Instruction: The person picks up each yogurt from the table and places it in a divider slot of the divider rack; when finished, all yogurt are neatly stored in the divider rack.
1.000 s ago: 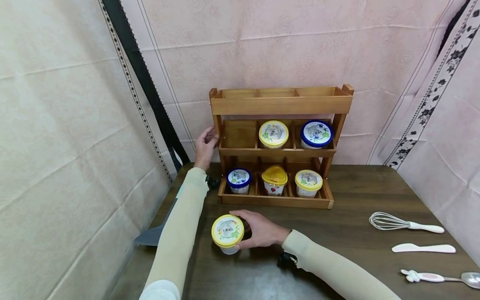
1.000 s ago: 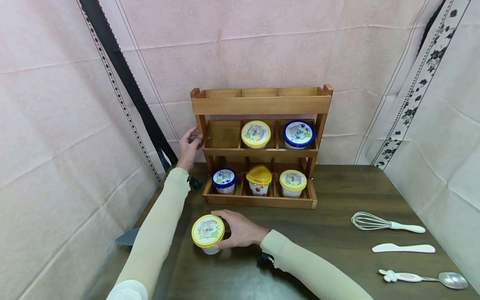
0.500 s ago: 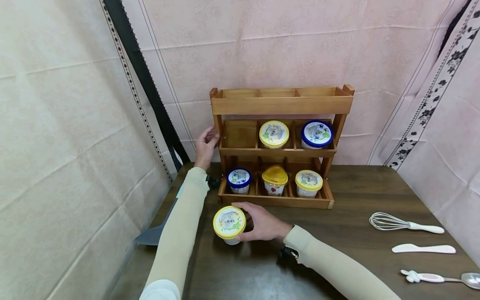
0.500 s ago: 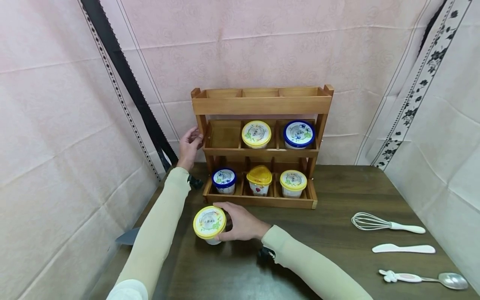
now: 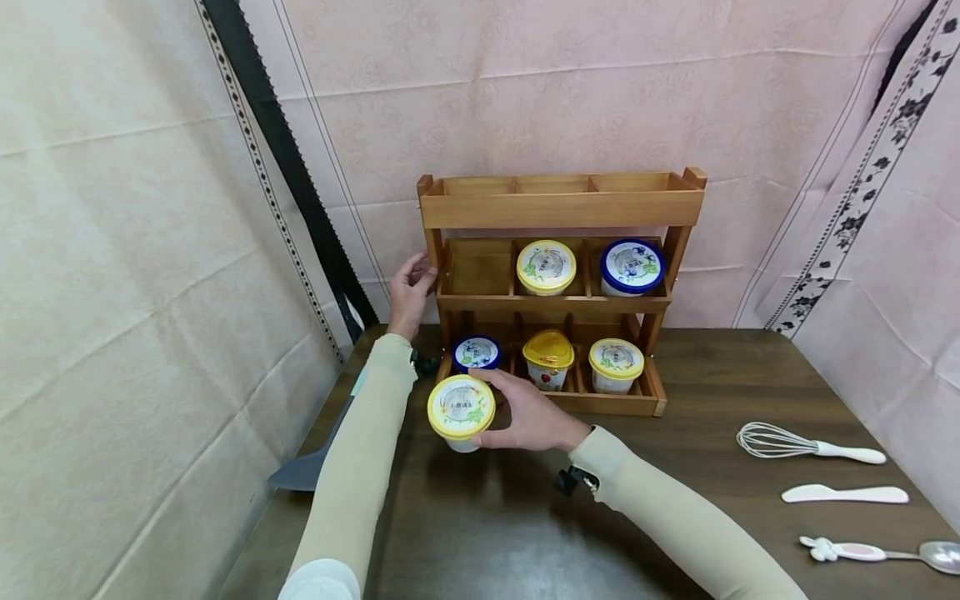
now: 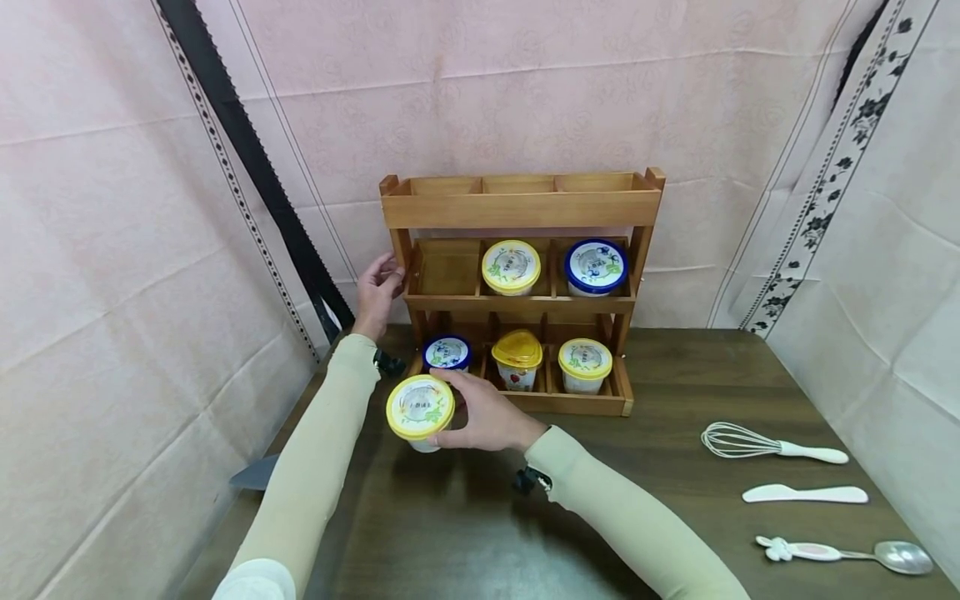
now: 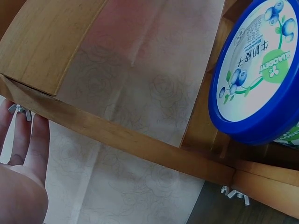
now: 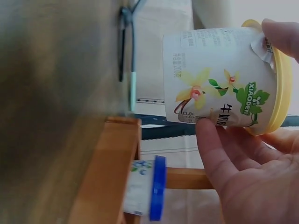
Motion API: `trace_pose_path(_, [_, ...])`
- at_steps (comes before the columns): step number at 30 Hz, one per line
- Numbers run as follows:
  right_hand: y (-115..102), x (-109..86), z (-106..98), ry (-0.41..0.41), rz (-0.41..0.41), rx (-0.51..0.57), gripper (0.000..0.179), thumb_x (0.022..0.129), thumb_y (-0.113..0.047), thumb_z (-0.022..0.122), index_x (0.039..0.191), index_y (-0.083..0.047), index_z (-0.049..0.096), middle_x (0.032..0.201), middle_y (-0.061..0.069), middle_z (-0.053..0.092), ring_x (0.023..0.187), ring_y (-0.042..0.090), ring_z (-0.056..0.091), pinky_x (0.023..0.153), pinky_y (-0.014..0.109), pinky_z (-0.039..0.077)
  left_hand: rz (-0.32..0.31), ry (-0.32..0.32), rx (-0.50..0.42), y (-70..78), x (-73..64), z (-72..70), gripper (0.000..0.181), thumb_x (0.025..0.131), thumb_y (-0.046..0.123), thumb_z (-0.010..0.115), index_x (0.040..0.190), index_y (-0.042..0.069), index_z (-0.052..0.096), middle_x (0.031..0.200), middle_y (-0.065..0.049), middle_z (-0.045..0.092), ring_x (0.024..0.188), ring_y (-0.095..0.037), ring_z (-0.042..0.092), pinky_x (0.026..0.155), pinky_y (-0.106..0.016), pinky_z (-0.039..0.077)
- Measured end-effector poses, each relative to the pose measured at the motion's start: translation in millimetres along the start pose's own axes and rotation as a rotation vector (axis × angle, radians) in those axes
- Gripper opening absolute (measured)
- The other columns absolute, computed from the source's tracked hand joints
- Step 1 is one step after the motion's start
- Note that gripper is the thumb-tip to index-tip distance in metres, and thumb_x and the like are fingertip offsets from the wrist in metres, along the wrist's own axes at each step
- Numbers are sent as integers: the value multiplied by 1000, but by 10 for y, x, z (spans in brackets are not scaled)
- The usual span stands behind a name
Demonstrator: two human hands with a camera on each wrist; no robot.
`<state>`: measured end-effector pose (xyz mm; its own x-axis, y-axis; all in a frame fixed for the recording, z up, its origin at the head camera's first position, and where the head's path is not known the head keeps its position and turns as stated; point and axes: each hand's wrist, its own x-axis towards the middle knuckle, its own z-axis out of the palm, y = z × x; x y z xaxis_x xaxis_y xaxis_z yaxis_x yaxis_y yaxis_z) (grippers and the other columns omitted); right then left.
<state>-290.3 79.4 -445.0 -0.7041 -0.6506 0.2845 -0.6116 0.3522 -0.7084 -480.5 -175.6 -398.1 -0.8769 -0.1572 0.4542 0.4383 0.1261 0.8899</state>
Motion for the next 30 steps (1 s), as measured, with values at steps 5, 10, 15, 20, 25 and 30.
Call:
trace_pose_path(5, [-76, 54, -120, 28, 9, 53, 99, 83, -45, 90, 163, -19, 38, 155, 2, 52, 130, 21, 59, 103, 46, 60, 19, -3, 4, -16, 6, 0, 41, 105, 32, 68, 144, 24, 65, 136, -8, 65, 124, -25, 60, 107, -42, 55])
trace_pose_path(10, [-142, 117, -232, 79, 1, 60, 100, 83, -41, 91, 164, -18, 37, 150, 3, 55, 120, 22, 63, 97, 46, 62, 2, -6, 10, -3, 1, 5, 41, 106, 29, 66, 146, 22, 63, 137, -10, 64, 124, -26, 59, 109, -43, 54])
trace_pose_path(15, [-209, 199, -364, 138, -11, 19, 98, 84, -42, 90, 163, -19, 39, 152, 2, 55, 115, 21, 63, 90, 40, 62, -17, -4, 4, 25, -6, 11, 44, 106, 27, 66, 149, 19, 61, 139, -12, 63, 124, -26, 58, 108, -42, 54])
trace_pose_path(20, [-286, 313, -497, 187, -3, 18, 97, 85, -43, 90, 164, -22, 37, 154, 2, 53, 117, 20, 67, 92, 36, 63, -18, 8, -10, 18, -1, 7, 42, 104, 29, 69, 145, 22, 65, 132, -9, 66, 118, -21, 60, 102, -37, 56])
trace_pose_path(25, [-335, 448, -618, 235, 7, 24, 98, 85, -39, 90, 165, -19, 36, 151, 4, 53, 112, 22, 70, 92, 36, 63, -18, 15, -12, -1, 5, 10, 40, 104, 29, 69, 144, 23, 66, 128, -6, 67, 115, -19, 61, 101, -37, 57])
trace_pose_path(30, [-355, 567, -717, 261, 15, 36, 102, 85, -39, 90, 166, -15, 33, 152, 8, 53, 117, 26, 68, 96, 44, 63, -19, 5, -16, 7, -8, 18, 42, 104, 30, 68, 145, 23, 65, 128, -6, 65, 116, -19, 61, 105, -41, 58])
